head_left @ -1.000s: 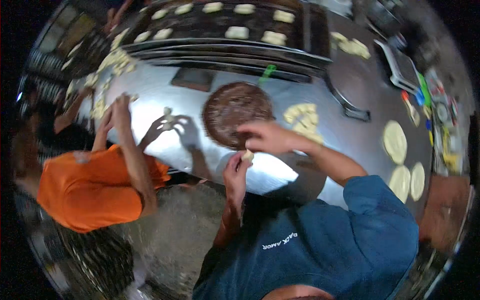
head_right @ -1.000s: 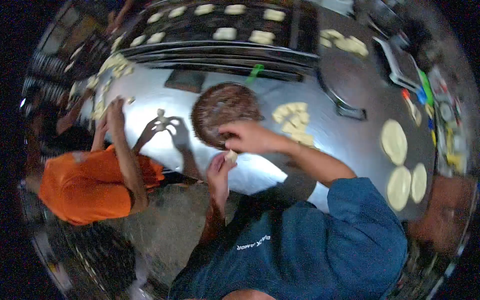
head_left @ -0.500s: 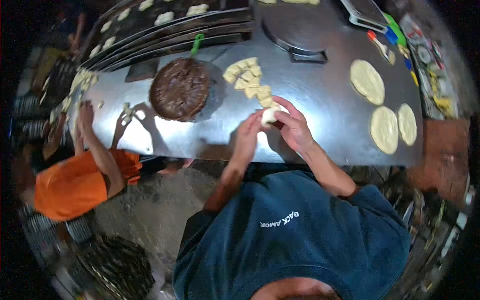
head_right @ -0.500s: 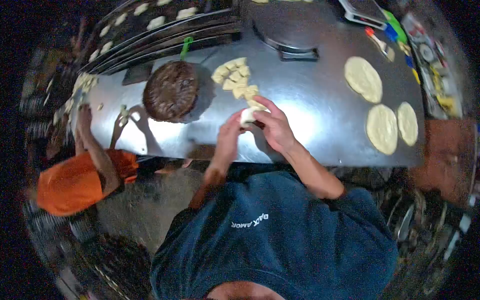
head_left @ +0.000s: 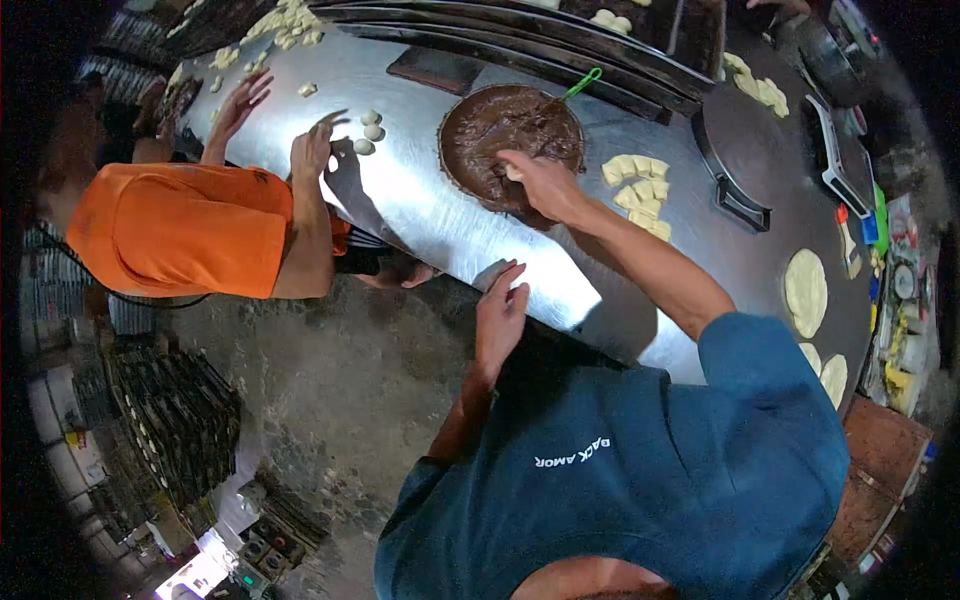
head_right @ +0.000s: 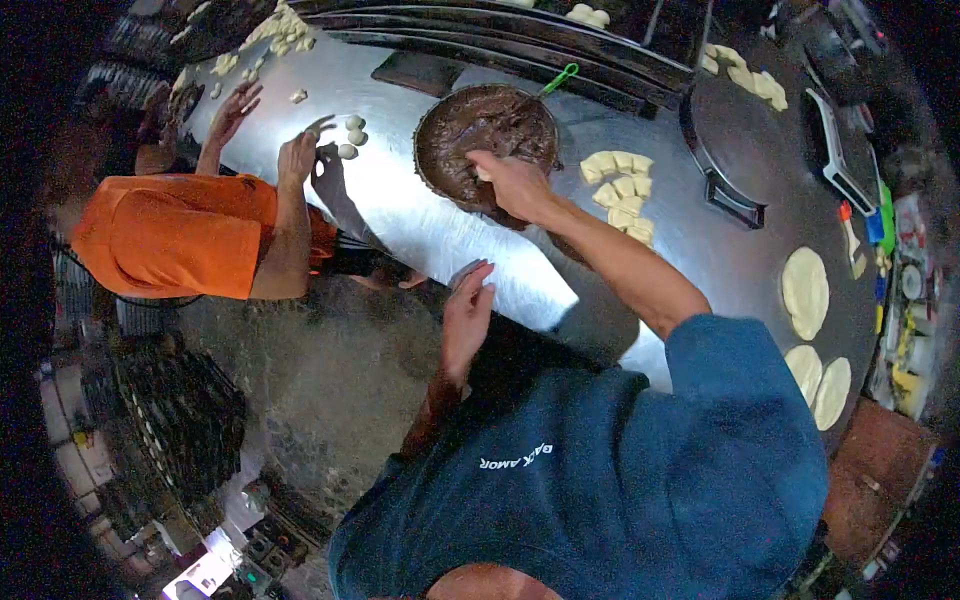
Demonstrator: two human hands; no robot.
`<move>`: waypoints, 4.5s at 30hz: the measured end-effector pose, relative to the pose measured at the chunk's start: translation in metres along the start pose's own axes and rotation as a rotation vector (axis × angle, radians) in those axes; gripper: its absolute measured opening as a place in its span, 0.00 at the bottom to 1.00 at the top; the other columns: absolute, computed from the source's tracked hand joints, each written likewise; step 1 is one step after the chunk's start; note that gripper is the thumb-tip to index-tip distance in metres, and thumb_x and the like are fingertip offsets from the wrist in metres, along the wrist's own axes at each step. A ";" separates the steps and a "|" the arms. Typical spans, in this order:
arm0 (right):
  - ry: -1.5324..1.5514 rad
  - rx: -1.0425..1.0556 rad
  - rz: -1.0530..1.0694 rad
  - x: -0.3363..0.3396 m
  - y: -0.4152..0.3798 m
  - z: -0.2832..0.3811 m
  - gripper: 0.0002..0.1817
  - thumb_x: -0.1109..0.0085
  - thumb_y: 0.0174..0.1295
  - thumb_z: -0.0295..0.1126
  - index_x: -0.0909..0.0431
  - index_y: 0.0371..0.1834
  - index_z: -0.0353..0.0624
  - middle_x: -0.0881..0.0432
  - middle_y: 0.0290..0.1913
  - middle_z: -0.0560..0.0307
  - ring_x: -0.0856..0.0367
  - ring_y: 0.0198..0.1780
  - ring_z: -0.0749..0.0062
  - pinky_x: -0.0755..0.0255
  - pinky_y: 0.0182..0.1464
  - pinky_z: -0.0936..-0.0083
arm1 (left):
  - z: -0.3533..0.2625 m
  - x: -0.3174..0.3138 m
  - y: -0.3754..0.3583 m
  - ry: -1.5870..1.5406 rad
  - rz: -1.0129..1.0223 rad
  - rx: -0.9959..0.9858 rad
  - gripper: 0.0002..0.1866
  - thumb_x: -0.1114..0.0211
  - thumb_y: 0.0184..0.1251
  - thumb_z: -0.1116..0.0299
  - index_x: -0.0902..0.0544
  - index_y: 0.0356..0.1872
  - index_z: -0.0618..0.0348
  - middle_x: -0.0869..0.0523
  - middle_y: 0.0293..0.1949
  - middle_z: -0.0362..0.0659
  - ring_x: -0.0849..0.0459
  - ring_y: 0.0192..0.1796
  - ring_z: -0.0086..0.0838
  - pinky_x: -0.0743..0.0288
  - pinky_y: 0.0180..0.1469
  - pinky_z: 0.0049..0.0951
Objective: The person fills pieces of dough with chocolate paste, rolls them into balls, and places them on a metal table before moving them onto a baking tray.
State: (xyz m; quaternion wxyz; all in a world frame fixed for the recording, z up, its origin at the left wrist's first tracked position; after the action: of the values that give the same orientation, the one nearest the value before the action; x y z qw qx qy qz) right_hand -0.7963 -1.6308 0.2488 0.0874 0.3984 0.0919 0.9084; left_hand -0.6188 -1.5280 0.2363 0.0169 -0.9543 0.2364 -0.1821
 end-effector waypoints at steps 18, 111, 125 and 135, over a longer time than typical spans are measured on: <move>0.998 -0.747 0.678 -0.054 -0.015 -0.009 0.25 0.52 0.52 0.17 0.28 0.57 0.36 0.19 0.42 0.52 0.18 0.40 0.69 0.25 0.31 0.76 | 0.056 0.013 0.047 -0.544 0.043 0.266 0.16 0.45 0.73 0.67 0.24 0.57 0.63 0.20 0.54 0.45 0.21 0.55 0.32 0.26 0.55 0.30; 0.592 -0.587 -0.168 0.091 -0.218 -0.041 0.13 0.38 0.59 0.32 0.20 0.45 0.39 0.17 0.34 0.52 0.20 0.34 0.73 0.27 0.40 0.76 | -0.034 -0.140 0.023 -0.508 0.443 0.102 0.14 0.41 0.66 0.78 0.24 0.51 0.73 0.18 0.46 0.51 0.17 0.47 0.31 0.19 0.48 0.28; 1.533 -0.705 -0.446 0.131 -0.272 -0.027 0.18 0.42 0.63 0.22 0.31 0.56 0.38 0.20 0.41 0.52 0.19 0.41 0.73 0.23 0.40 0.80 | -0.078 -0.190 -0.005 -0.606 0.574 0.160 0.14 0.45 0.69 0.66 0.18 0.48 0.62 0.16 0.46 0.43 0.19 0.44 0.22 0.24 0.44 0.24; 1.481 -0.740 -0.480 0.039 -0.175 -0.034 0.30 0.44 0.64 0.25 0.42 0.70 0.41 0.22 0.42 0.56 0.23 0.44 0.74 0.25 0.49 0.74 | -0.054 -0.117 -0.005 0.167 0.135 -0.280 0.24 0.44 0.68 0.68 0.31 0.64 0.63 0.40 0.70 0.58 0.39 0.71 0.51 0.42 0.69 0.37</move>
State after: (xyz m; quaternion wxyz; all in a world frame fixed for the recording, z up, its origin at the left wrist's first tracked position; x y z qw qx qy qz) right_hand -0.8322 -1.4555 0.2119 0.3190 -0.3811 -0.0951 0.8625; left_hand -0.7320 -1.4676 0.2477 -0.1239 -0.9107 0.3237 -0.2244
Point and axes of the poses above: each hand's wrist, its own y-axis towards the middle knuckle, its own x-axis out of the back of the hand, z = x × y, the point moved 10 cm from there along y, towards the middle knuckle
